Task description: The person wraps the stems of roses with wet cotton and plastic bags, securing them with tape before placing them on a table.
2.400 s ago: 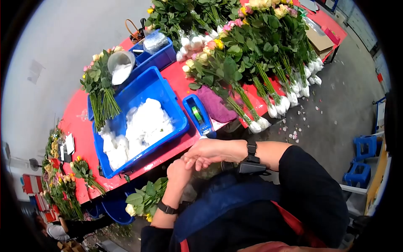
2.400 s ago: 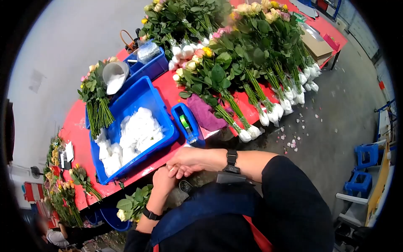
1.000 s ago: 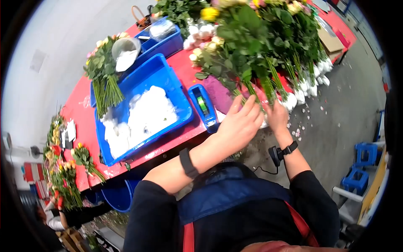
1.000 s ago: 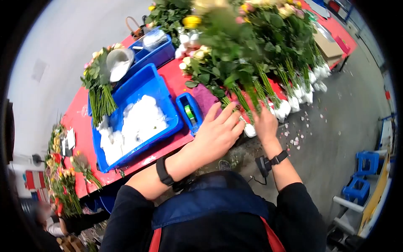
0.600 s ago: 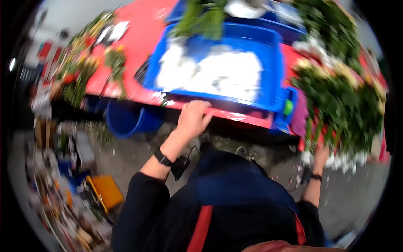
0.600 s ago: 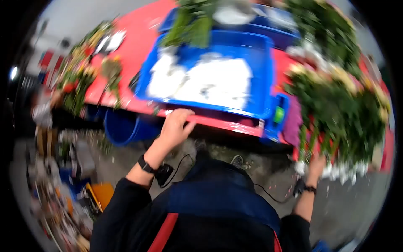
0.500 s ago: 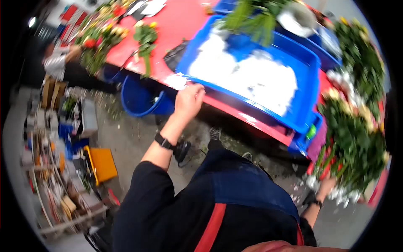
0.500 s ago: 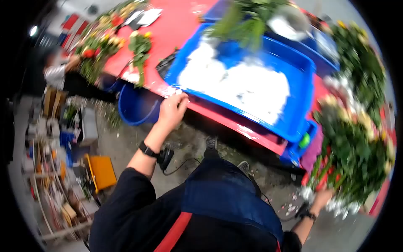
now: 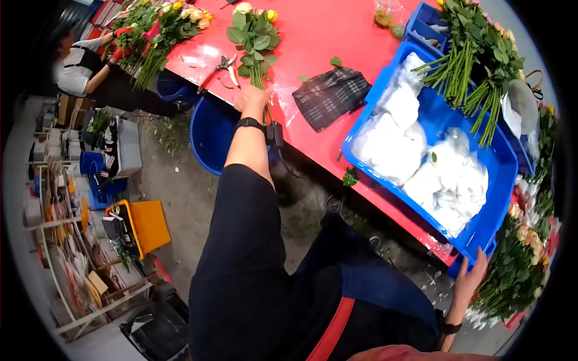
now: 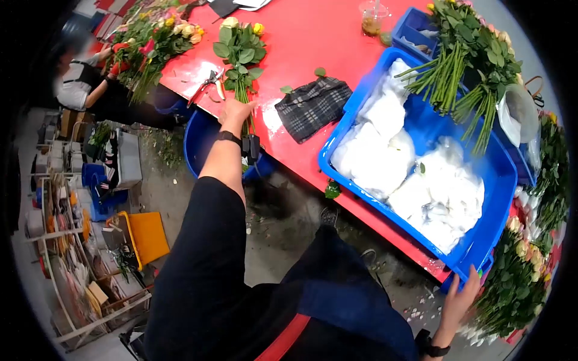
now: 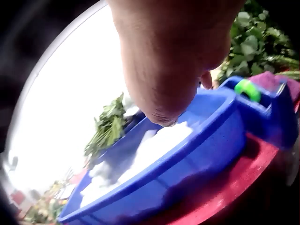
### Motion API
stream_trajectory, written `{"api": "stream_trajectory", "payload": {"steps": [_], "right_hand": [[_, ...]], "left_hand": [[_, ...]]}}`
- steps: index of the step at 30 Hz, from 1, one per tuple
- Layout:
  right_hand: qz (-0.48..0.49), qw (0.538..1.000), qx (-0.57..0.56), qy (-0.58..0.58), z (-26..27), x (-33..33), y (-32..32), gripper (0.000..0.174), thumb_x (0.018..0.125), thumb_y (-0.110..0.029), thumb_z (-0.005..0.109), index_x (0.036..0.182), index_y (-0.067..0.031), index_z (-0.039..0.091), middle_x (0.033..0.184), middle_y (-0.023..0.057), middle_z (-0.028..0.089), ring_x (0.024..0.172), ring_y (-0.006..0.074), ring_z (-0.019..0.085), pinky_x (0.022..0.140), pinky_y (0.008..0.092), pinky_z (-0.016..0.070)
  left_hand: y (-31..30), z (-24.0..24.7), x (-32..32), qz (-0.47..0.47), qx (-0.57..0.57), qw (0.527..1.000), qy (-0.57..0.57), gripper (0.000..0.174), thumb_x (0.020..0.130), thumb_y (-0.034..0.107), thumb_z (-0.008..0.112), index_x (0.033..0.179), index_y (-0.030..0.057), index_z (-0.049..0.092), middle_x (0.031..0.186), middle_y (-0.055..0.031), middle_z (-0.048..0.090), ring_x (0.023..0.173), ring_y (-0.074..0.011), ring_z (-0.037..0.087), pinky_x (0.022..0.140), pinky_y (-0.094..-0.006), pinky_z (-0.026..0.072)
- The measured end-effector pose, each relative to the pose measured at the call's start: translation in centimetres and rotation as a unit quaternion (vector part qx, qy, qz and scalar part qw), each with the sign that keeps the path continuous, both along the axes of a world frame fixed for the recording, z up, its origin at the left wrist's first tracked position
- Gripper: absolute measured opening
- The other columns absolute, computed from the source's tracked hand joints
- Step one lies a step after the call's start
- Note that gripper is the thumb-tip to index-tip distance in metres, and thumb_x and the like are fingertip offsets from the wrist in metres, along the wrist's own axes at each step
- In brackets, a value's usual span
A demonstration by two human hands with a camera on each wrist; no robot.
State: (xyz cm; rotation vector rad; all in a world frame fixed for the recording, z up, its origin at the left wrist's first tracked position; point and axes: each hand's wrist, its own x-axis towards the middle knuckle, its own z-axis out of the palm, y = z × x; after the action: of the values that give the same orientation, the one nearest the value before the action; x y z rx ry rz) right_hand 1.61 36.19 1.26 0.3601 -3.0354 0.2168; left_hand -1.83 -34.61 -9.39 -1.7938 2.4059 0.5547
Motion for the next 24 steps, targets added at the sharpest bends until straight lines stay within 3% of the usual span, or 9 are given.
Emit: {"api": "stream_trajectory", "payload": {"steps": [1, 2, 5, 11, 14, 19, 22, 23, 24], "right_hand": [[0.028, 0.999, -0.015, -0.021, 0.6, -0.1, -3.3, 0.039, 0.089, -0.007, 0.061, 0.125, 0.0027, 0.051, 0.122, 0.0198, 0.054, 0.115, 0.0347, 0.051, 0.099, 0.0383, 0.0384], [0.056, 0.997, -0.031, -0.041, 1.0, -0.4, -6.0, 0.037, 0.087, -0.006, 0.062, 0.122, 0.0035, 0.052, 0.120, 0.0202, 0.055, 0.114, 0.0349, 0.052, 0.098, 0.0382, 0.0393], [0.133, 0.977, -0.122, -0.111, 2.6, -1.7, -14.5, 0.028, 0.082, -0.003, 0.066, 0.107, 0.0048, 0.057, 0.103, 0.0210, 0.059, 0.096, 0.0368, 0.058, 0.087, 0.0384, 0.0458], [0.344, 0.878, -0.285, -0.172, 2.6, -6.0, -30.5, 0.016, 0.083, -0.011, 0.067, 0.095, 0.0002, 0.065, 0.089, 0.0169, 0.065, 0.082, 0.0337, 0.062, 0.074, 0.0384, 0.0493], [0.292, 0.840, -0.364, -0.278, 0.9, -6.3, -37.6, 0.033, 0.084, -0.024, 0.069, 0.103, 0.0018, 0.062, 0.088, 0.0179, 0.065, 0.082, 0.0327, 0.063, 0.073, 0.0376, 0.0501], [0.270, 0.800, -0.323, -0.426, -0.2, -4.5, -38.9, 0.039, 0.083, -0.031, 0.068, 0.096, 0.0039, 0.058, 0.084, 0.0259, 0.063, 0.082, 0.0408, 0.063, 0.070, 0.0459, 0.0483], [0.369, 0.797, -0.263, -0.398, 0.8, -4.5, -34.3, 0.028, 0.086, -0.022, 0.065, 0.097, 0.0029, 0.058, 0.079, 0.0224, 0.061, 0.078, 0.0391, 0.062, 0.069, 0.0413, 0.0484], [0.384, 0.780, -0.292, -0.399, 0.2, -4.3, -32.8, 0.028, 0.086, -0.022, 0.064, 0.097, 0.0029, 0.057, 0.079, 0.0225, 0.061, 0.078, 0.0386, 0.061, 0.070, 0.0418, 0.0479], [0.382, 0.771, -0.271, -0.431, 0.7, -4.3, -31.5, 0.029, 0.086, -0.023, 0.063, 0.096, 0.0032, 0.057, 0.079, 0.0222, 0.061, 0.079, 0.0383, 0.061, 0.071, 0.0421, 0.0474]], "left_hand": [[-2.9, -2.3, -0.4, -0.025, 0.059, 0.998, 0.017, 0.065, 0.068, 0.050, 0.075, 0.112, 0.0025, 0.066, 0.112, -0.0155, 0.067, 0.101, -0.0319, 0.065, 0.087, -0.0399, 0.0499], [-5.1, -4.3, -0.8, -0.020, 0.149, 0.985, 0.083, 0.041, 0.074, 0.036, 0.073, 0.101, 0.0051, 0.067, 0.099, -0.0143, 0.068, 0.087, -0.0297, 0.068, 0.074, -0.0380, 0.0538], [-5.1, -2.9, -1.9, 0.128, 0.413, 0.806, 0.405, 0.009, 0.083, 0.005, 0.060, 0.089, 0.0015, 0.055, 0.075, -0.0084, 0.058, 0.060, -0.0207, 0.058, 0.049, -0.0365, 0.0490], [2.3, 2.5, -1.0, 0.111, 0.450, 0.660, 0.591, 0.009, 0.081, 0.003, 0.055, 0.088, -0.0009, 0.051, 0.073, -0.0082, 0.053, 0.055, -0.0149, 0.049, 0.047, -0.0309, 0.0452], [10.5, 4.7, 1.0, 0.117, 0.427, 0.597, 0.669, 0.011, 0.084, 0.003, 0.054, 0.094, -0.0004, 0.051, 0.077, -0.0090, 0.054, 0.057, -0.0155, 0.050, 0.051, -0.0320, 0.0473], [19.5, 7.8, 5.9, -0.015, 0.434, 0.613, 0.659, 0.023, 0.097, 0.013, 0.052, 0.114, -0.0024, 0.052, 0.111, -0.0104, 0.062, 0.092, -0.0134, 0.060, 0.077, -0.0261, 0.0488], [18.3, 10.9, 10.9, -0.196, 0.286, 0.841, 0.415, 0.016, 0.092, 0.013, 0.062, 0.089, -0.0022, 0.069, 0.079, -0.0045, 0.068, 0.069, -0.0083, 0.060, 0.064, -0.0243, 0.0486], [18.7, 12.0, 12.0, -0.294, 0.102, 0.877, 0.368, 0.007, 0.082, 0.007, 0.071, 0.081, -0.0002, 0.069, 0.068, -0.0064, 0.064, 0.059, -0.0116, 0.059, 0.056, -0.0256, 0.0467], [18.6, 12.9, 13.0, -0.416, 0.016, 0.845, 0.337, 0.026, 0.067, 0.010, 0.081, 0.089, 0.0032, 0.069, 0.080, -0.0093, 0.065, 0.073, -0.0206, 0.063, 0.067, -0.0313, 0.0485]]}}
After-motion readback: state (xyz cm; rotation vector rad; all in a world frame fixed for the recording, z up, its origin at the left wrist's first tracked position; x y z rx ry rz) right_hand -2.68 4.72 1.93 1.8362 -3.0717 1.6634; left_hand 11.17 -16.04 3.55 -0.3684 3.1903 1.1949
